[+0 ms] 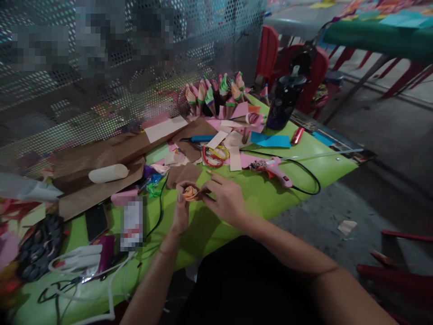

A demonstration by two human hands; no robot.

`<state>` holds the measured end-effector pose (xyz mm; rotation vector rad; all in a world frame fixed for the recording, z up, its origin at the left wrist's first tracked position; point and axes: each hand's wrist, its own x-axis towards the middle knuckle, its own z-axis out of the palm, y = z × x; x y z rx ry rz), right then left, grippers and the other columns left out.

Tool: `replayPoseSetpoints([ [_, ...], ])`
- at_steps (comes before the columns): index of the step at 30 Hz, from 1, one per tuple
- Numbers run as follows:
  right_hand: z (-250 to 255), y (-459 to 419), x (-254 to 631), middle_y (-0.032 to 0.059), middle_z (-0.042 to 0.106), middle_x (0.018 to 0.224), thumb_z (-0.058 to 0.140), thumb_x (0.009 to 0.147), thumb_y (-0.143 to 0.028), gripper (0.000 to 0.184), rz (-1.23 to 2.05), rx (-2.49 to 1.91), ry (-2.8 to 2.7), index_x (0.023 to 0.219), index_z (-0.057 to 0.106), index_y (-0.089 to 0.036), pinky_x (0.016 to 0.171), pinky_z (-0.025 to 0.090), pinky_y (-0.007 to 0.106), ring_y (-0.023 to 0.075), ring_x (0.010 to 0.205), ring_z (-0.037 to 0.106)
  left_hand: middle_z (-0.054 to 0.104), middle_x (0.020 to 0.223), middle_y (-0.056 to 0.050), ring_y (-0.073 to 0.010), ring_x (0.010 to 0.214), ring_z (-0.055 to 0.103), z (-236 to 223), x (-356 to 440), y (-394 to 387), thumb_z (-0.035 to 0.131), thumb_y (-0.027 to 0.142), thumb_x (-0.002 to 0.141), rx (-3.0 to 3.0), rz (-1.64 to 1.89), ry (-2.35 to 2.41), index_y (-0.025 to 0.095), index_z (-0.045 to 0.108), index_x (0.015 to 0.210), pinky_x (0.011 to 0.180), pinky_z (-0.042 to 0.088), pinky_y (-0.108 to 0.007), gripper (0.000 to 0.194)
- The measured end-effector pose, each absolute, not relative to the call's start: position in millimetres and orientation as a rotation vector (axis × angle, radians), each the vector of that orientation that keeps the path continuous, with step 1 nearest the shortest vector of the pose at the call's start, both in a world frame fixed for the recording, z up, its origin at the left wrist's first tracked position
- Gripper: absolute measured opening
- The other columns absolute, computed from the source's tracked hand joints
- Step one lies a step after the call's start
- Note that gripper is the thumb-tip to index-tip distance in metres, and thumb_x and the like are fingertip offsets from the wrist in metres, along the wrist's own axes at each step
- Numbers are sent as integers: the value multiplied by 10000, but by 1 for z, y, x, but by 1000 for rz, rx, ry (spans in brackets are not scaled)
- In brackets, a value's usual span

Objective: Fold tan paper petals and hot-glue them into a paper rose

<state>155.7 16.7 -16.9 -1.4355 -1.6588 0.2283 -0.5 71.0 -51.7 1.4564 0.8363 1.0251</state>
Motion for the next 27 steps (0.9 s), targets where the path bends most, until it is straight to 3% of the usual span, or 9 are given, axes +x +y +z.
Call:
replayPoseSetpoints([
  [9, -15, 12, 148, 30, 697, 813, 637, 902, -193, 114, 492, -1331, -1491, 823, 718, -195, 661, 458, 253, 145, 738, 637, 549, 980, -57, -198, 872, 558, -47, -1, 67, 428, 703, 889, 1632, 1141, 788, 229, 529, 1088, 781, 490, -332, 524],
  [27, -5, 6, 137, 16, 635, 755, 638, 869, -215, 94, 556, -1345, -1403, 785, 670, -190, 604, 421, 241, 137, 676, 575, 507, 1048, -77, -225, 957, 532, -47, -3, 66, 365, 730, 887, 1772, 1235, 728, 225, 530, 1108, 862, 487, -377, 575],
])
